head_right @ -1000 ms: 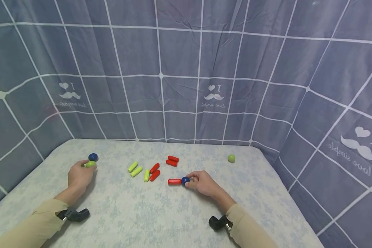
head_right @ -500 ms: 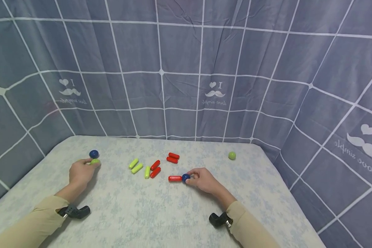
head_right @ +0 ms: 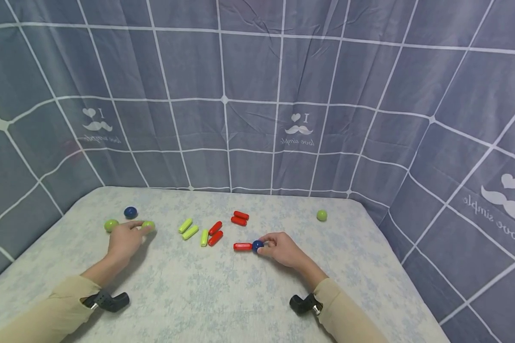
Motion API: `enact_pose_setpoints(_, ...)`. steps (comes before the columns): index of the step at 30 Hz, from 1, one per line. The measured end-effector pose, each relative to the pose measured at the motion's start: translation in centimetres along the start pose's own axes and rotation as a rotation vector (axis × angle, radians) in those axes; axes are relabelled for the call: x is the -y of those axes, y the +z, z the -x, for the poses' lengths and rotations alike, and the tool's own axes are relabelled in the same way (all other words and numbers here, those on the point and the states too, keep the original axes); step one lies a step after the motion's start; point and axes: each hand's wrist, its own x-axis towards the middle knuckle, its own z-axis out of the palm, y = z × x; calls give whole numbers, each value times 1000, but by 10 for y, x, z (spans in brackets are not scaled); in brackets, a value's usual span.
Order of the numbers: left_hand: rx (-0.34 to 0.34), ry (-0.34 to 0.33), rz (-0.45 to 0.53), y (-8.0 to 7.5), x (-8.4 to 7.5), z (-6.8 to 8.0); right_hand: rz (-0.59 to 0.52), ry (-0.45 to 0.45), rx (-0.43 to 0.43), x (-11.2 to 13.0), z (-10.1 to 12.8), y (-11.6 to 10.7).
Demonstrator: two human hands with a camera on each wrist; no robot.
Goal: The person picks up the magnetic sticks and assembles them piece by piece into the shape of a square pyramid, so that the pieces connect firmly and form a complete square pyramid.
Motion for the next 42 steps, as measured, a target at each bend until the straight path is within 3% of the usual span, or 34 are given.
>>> enact_pose_setpoints(8, 168, 93, 81, 14, -28, 25, -13, -2, -9, -3, -1, 0)
enact_pose_setpoints(17, 390, 199, 127, 48, -47, 53, -15, 7, -14, -2, -1, 2)
enact_pose_setpoints(23, 417, 250, 142, 74, -55, 63, -28, 13, -10, -2, -1, 3)
enact_pose_setpoints(30, 416, 322, 69, 103, -64, 68, -26, 29, -13, -3, -1, 2)
enact_pose_setpoints(35, 432, 342, 38, 113, -68, 71, -37, 13, -5, -1, -1, 2)
enact_pose_setpoints(42, 463, 323, 72, 123, -73, 73, -30, 15, -15, -1, 1, 0)
